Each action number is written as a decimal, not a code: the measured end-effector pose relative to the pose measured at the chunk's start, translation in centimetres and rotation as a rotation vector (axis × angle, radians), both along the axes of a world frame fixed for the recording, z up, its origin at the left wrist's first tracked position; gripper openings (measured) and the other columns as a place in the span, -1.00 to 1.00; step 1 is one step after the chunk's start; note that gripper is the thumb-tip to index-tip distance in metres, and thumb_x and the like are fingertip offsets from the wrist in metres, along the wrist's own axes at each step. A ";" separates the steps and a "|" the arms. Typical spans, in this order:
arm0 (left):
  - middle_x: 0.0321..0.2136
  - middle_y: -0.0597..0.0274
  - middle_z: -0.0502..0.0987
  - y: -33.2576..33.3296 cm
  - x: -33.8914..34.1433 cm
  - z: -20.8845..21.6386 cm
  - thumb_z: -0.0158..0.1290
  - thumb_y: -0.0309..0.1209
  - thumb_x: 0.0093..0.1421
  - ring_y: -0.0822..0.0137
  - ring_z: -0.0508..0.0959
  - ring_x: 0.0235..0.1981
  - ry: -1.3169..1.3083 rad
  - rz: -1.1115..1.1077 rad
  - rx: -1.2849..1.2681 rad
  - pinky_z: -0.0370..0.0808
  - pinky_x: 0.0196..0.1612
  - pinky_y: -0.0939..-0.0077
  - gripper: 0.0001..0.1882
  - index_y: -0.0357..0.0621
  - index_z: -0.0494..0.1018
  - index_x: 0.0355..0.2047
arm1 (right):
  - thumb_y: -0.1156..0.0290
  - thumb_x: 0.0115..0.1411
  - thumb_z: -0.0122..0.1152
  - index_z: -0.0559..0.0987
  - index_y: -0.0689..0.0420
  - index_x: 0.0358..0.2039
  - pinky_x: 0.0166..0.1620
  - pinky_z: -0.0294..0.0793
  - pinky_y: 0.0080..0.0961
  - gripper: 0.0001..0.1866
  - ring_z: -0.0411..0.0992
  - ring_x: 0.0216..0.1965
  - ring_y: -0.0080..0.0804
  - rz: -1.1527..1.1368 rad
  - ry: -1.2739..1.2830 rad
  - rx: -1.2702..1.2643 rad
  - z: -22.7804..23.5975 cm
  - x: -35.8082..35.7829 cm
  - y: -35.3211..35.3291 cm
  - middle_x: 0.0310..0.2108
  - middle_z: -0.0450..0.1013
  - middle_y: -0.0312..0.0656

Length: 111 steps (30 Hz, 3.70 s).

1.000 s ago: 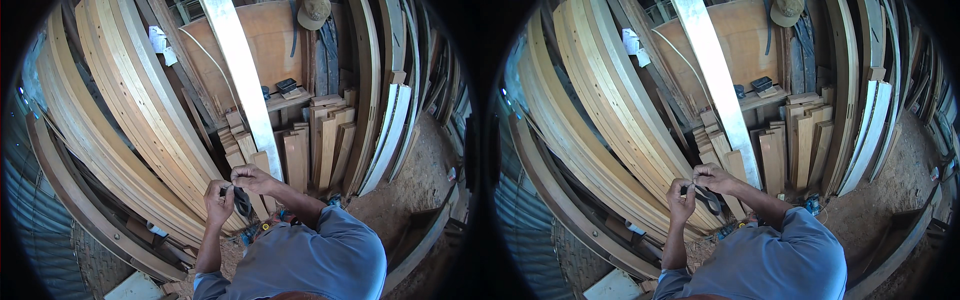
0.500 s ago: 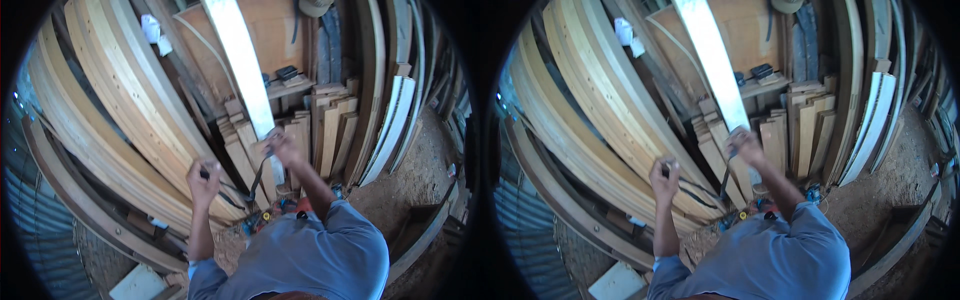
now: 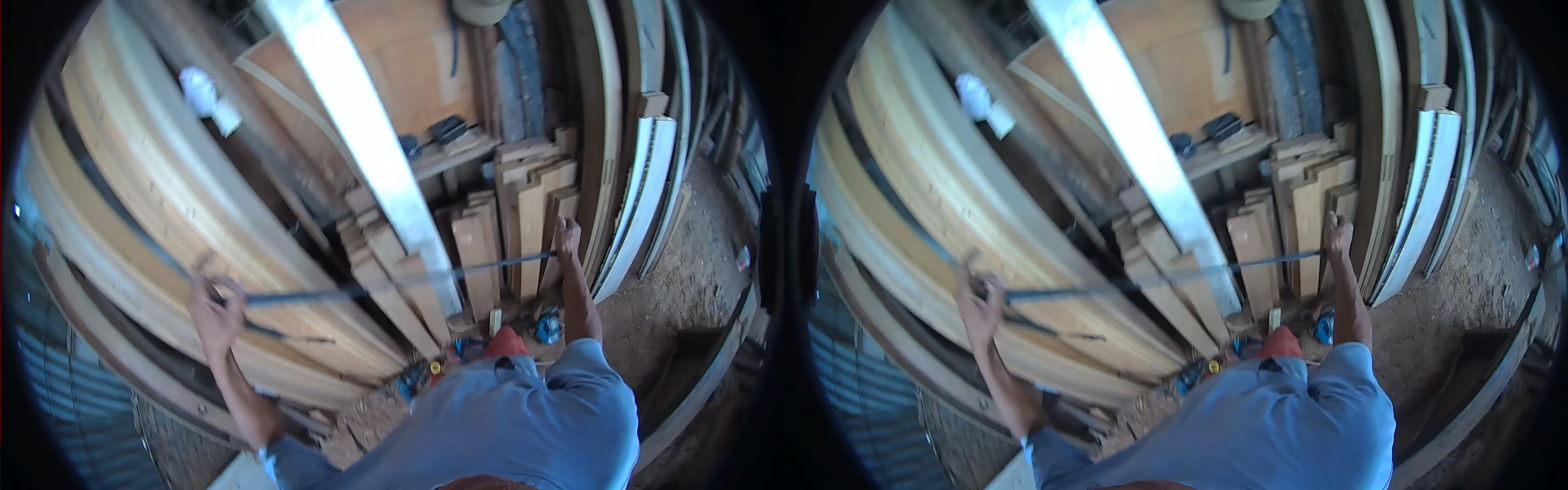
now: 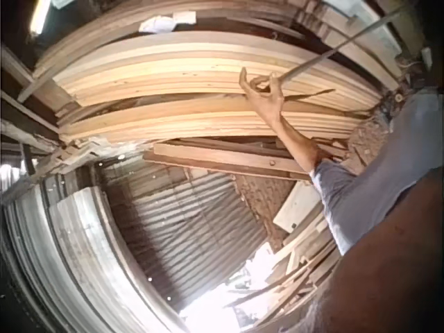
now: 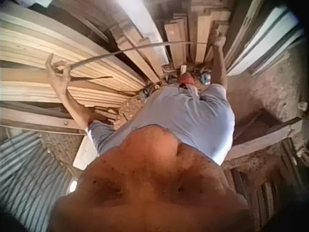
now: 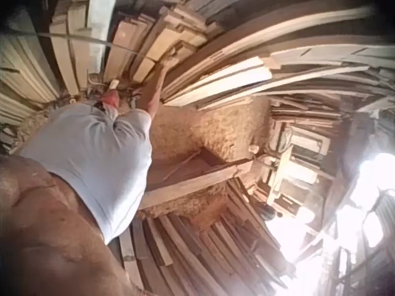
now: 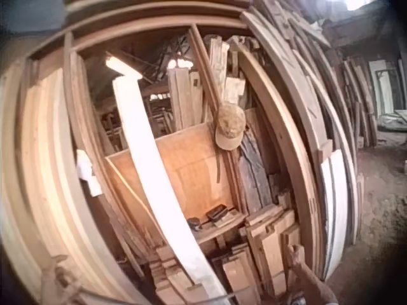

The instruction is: The person applies a dark adhesive strip to the edge of a curved white board, presses it down by hand, and then collects wood carvings from a container.

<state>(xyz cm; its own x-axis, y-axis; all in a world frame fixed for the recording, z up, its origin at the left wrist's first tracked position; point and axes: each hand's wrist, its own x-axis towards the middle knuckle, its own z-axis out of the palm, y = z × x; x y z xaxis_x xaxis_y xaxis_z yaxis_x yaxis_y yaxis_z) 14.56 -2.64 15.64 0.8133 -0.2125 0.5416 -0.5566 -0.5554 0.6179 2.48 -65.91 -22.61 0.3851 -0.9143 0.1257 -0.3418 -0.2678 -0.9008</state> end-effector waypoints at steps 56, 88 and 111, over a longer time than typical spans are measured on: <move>0.27 -0.78 -0.21 -39.3 34.4 -18.2 -0.05 -0.55 0.24 -0.70 -0.11 0.29 -0.177 0.358 0.940 0.22 0.26 -0.26 -0.80 -0.36 0.47 -0.17 | 0.34 0.20 0.10 0.23 0.15 0.30 0.29 0.23 -0.08 -0.35 0.15 0.28 0.29 0.623 0.075 -0.566 32.4 47.1 -10.5 0.27 0.12 0.35; 0.33 -0.62 -0.29 -38.4 34.3 -18.1 -0.04 -0.49 0.28 -0.58 -0.13 0.34 -0.141 0.284 0.868 0.17 0.31 -0.23 -0.84 -0.32 0.44 -0.21 | 0.73 0.13 -0.02 0.35 0.16 -0.34 -0.45 0.33 -0.61 -0.83 0.31 -0.51 -0.63 1.133 -0.687 0.401 27.5 34.4 0.8 -0.47 0.36 -0.30; -0.48 0.33 0.49 -27.2 13.0 -11.4 0.30 -0.22 0.15 0.53 0.47 -0.44 0.779 -1.036 -0.360 0.35 -0.42 0.59 -0.31 -0.13 0.27 0.22 | 0.50 0.35 -0.04 0.45 0.15 -0.06 -0.62 0.00 -0.81 -0.81 0.06 -0.68 -0.81 1.240 -0.577 0.413 37.1 15.3 10.0 -0.53 0.36 -0.38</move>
